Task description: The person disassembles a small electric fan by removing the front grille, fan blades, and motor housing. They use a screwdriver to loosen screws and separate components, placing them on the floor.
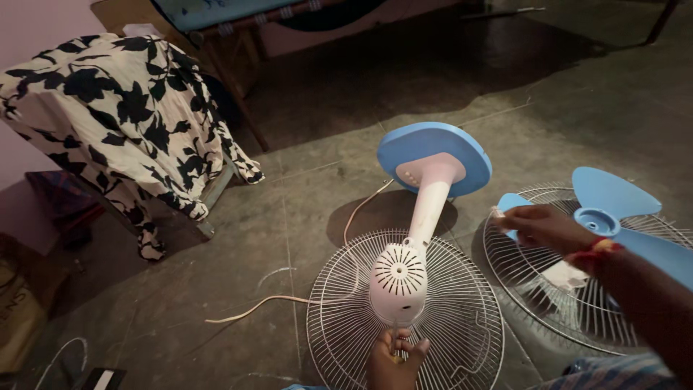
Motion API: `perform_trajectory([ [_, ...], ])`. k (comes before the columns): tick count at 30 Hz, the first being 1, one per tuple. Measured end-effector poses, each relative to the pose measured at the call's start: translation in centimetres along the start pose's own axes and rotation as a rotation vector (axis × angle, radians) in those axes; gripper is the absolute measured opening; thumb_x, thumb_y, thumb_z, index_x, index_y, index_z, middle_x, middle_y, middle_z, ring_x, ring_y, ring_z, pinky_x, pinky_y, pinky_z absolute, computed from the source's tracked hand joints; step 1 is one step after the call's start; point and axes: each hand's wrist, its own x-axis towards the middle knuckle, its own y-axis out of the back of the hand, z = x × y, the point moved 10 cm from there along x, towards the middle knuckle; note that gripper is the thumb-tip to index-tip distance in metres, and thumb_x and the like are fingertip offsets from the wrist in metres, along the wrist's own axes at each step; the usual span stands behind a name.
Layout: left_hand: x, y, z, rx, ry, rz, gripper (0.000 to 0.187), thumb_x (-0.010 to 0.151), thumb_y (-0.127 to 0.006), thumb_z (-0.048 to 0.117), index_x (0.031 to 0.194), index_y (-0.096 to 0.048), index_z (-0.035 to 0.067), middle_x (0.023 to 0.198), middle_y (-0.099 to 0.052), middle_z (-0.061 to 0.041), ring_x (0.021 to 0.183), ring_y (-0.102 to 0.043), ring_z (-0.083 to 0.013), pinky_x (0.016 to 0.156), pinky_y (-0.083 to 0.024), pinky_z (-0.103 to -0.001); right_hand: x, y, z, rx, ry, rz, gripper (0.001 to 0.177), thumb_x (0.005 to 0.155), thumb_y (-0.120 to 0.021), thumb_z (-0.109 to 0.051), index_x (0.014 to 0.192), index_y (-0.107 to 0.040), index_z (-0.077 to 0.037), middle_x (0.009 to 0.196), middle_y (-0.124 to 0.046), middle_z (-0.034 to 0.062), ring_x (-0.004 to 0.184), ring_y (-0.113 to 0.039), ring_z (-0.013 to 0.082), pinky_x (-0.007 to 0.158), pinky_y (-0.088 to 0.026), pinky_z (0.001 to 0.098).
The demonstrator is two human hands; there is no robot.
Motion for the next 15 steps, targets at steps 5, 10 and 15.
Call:
perform_trajectory([
  [5, 2.1, 0.4, -2.5, 0.154, 0.023, 0.105, 0.043, 0.082, -0.085, 0.026, 0.116, -0.063, 0.011, 0.1, -0.066, -0.005, 0.083, -0.066, -0.014, 0.078, -0.056, -0.031, 3.2, 4.5, 7.2, -0.467, 0.005, 0.193, 0.05, 0.091, -0.07, -0.051, 0.124, -0.081, -0.014, 0.105, -0.081, 0.014, 0.09, -0.08, 0.0228, 0.086, -0.06, 0.0376],
  [10, 4.4, 3.2, -3.9, 0.227, -0.219, 0.356, 0.045, 0.075, -0.077, 0.011, 0.117, -0.061, 0.009, 0.115, -0.066, -0.012, 0.105, -0.067, -0.0218, 0.092, -0.055, -0.038, 4.8, 6.2, 13.8, -0.397, -0.164, 0.244, 0.045, 0.089, -0.076, -0.042, 0.123, -0.079, -0.013, 0.104, -0.082, 0.015, 0.083, -0.08, 0.0285, 0.077, -0.065, 0.0448],
  [15, 4.6, 3.5, -5.1, 0.237, -0.145, 0.391, 0.038, 0.079, -0.07, 0.014, 0.116, -0.063, 0.009, 0.117, -0.068, -0.008, 0.101, -0.07, -0.023, 0.089, -0.056, -0.039, 5.0, 4.9, 12.1, -0.568, -0.043, 0.21, 0.041, 0.077, -0.087, -0.039, 0.106, -0.084, -0.01, 0.097, -0.079, 0.0109, 0.085, -0.077, 0.0232, 0.081, -0.061, 0.0387],
])
